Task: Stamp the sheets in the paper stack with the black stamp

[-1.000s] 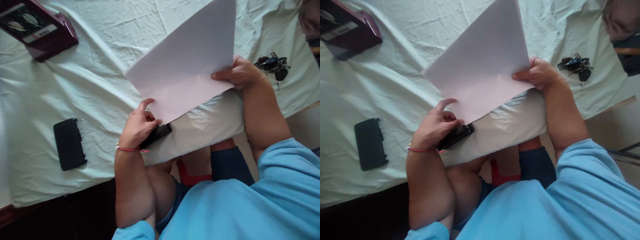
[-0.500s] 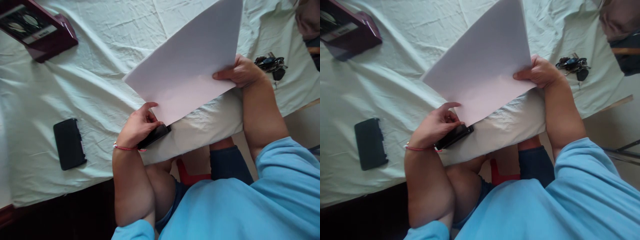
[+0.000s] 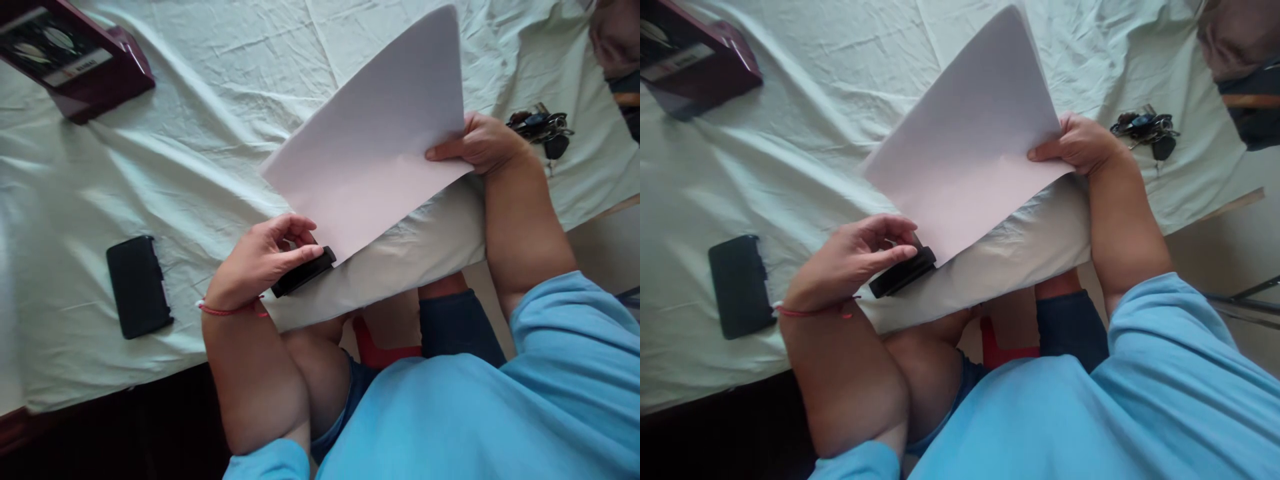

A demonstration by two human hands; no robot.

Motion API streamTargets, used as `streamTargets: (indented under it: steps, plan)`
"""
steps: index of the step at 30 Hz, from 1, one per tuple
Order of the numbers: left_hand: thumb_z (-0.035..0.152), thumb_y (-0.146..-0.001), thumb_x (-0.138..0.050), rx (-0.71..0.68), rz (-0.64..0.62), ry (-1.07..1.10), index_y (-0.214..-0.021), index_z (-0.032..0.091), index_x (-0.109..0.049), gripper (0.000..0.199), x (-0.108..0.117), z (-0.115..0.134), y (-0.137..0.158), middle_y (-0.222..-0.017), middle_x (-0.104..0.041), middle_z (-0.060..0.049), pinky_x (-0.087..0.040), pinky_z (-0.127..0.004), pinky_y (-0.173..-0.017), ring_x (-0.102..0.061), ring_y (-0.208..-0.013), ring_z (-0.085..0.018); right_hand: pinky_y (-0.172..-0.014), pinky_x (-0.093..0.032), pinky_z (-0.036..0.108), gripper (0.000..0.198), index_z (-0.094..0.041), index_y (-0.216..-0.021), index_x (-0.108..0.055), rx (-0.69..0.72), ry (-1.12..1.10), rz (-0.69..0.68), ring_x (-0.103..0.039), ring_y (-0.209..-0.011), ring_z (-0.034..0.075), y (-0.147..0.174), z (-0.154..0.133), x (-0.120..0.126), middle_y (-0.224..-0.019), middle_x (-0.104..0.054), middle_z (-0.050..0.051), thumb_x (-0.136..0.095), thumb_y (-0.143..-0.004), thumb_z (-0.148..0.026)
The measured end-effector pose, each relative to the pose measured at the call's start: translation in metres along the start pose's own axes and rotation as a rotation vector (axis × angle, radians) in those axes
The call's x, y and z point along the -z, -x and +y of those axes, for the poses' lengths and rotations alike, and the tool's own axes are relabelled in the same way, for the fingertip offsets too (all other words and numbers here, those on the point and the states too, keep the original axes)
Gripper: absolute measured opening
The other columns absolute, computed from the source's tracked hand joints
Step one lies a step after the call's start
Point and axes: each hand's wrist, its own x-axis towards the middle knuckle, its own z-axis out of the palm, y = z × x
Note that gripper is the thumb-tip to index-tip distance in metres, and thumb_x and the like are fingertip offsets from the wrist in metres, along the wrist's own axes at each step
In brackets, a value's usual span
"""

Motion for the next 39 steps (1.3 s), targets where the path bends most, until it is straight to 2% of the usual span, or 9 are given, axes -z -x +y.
streamTargets:
  steps: [5,9,14,18,24,29,35,37,39]
  plan:
    - [0.057,-0.076,-0.091,0.055,-0.090,-0.042,-0.102,0.022,-0.087,0.043,0.000,0.008,0.003,-0.097,-0.082,-0.006,-0.052,-0.033,-0.067,-0.067,-0.078,-0.022,-0.086,-0.075,0.036,0.036,-0.013,-0.092,-0.088,-0.035,-0.068,-0.048,-0.081,-0.087,0.019,-0.008,0.005,0.004,-0.097,-0.089,0.006,-0.103,-0.060,-0.002]
    - [0.057,-0.078,-0.089,0.103,-0.128,-0.009,-0.094,0.026,-0.088,0.035,-0.002,0.011,0.002,-0.081,-0.079,-0.005,-0.046,-0.032,-0.058,-0.064,-0.069,-0.022,-0.089,-0.076,0.041,0.039,-0.012,-0.090,-0.087,-0.044,-0.073,-0.041,-0.082,-0.087,0.022,-0.009,0.006,0.005,-0.097,-0.088,0.008,-0.105,-0.057,-0.004]
    - [0.058,-0.078,-0.089,0.102,-0.128,-0.014,-0.089,0.024,-0.084,0.036,-0.003,0.006,-0.001,-0.085,-0.081,-0.006,-0.047,-0.031,-0.062,-0.066,-0.073,-0.023,-0.089,-0.075,0.042,0.037,-0.013,-0.092,-0.089,-0.073,-0.023,-0.061,-0.083,-0.094,0.026,-0.008,0.004,0.006,-0.102,-0.090,0.011,-0.103,-0.060,-0.004]
    - [0.058,-0.080,-0.085,0.071,-0.143,-0.052,-0.085,0.025,-0.081,0.033,-0.005,0.006,-0.003,-0.087,-0.082,-0.006,-0.048,-0.031,-0.064,-0.067,-0.075,-0.023,-0.091,-0.076,0.045,0.037,-0.014,-0.092,-0.088,-0.084,0.001,-0.041,-0.084,-0.092,0.026,-0.007,0.002,0.004,-0.100,-0.089,0.008,-0.105,-0.061,-0.003]
    - [0.054,-0.083,-0.079,-0.001,-0.112,-0.246,-0.076,0.025,-0.073,0.031,-0.009,0.017,-0.004,-0.083,-0.079,-0.005,-0.047,-0.034,-0.070,-0.067,-0.079,-0.024,-0.097,-0.075,0.042,0.030,-0.012,-0.089,-0.088,-0.096,0.012,-0.020,-0.084,-0.092,0.023,-0.004,-0.002,0.000,-0.100,-0.089,0.009,-0.100,-0.065,0.001]
    - [0.053,-0.085,-0.077,-0.047,-0.098,-0.228,-0.078,0.025,-0.072,0.029,-0.011,0.016,-0.001,-0.088,-0.079,-0.006,-0.048,-0.034,-0.074,-0.070,-0.087,-0.027,-0.105,-0.075,0.051,0.032,-0.012,-0.089,-0.087,-0.067,0.004,0.000,-0.083,-0.089,0.023,0.001,-0.006,-0.005,-0.099,-0.088,0.008,-0.100,-0.065,0.005]
    - [0.057,-0.081,-0.083,0.009,-0.143,-0.108,-0.082,0.026,-0.078,0.032,-0.009,0.010,0.007,-0.083,-0.077,-0.005,-0.049,-0.034,-0.067,-0.067,-0.075,-0.024,-0.085,-0.074,0.033,0.027,-0.019,-0.085,-0.085,0.016,-0.096,0.051,-0.080,-0.082,0.015,0.004,-0.003,-0.020,-0.096,-0.088,0.000,-0.091,-0.073,0.004]
    - [0.060,-0.079,-0.084,0.049,-0.169,-0.086,-0.083,0.026,-0.080,0.035,-0.010,0.008,0.009,-0.077,-0.074,-0.004,-0.046,-0.034,-0.061,-0.063,-0.069,-0.023,-0.087,-0.073,0.032,0.028,-0.020,-0.087,-0.083,0.068,-0.136,0.077,-0.080,-0.084,0.015,-0.001,-0.001,-0.025,-0.097,-0.088,-0.001,-0.091,-0.072,0.003]
    - [0.061,-0.077,-0.087,0.077,-0.128,-0.094,-0.085,0.026,-0.082,0.037,-0.011,0.007,0.011,-0.075,-0.073,-0.003,-0.042,-0.034,-0.059,-0.059,-0.065,-0.022,-0.092,-0.072,0.031,0.028,-0.021,-0.089,-0.082,0.126,-0.167,0.110,-0.078,-0.087,0.015,-0.006,0.002,-0.029,-0.100,-0.088,-0.001,-0.094,-0.072,-0.003]
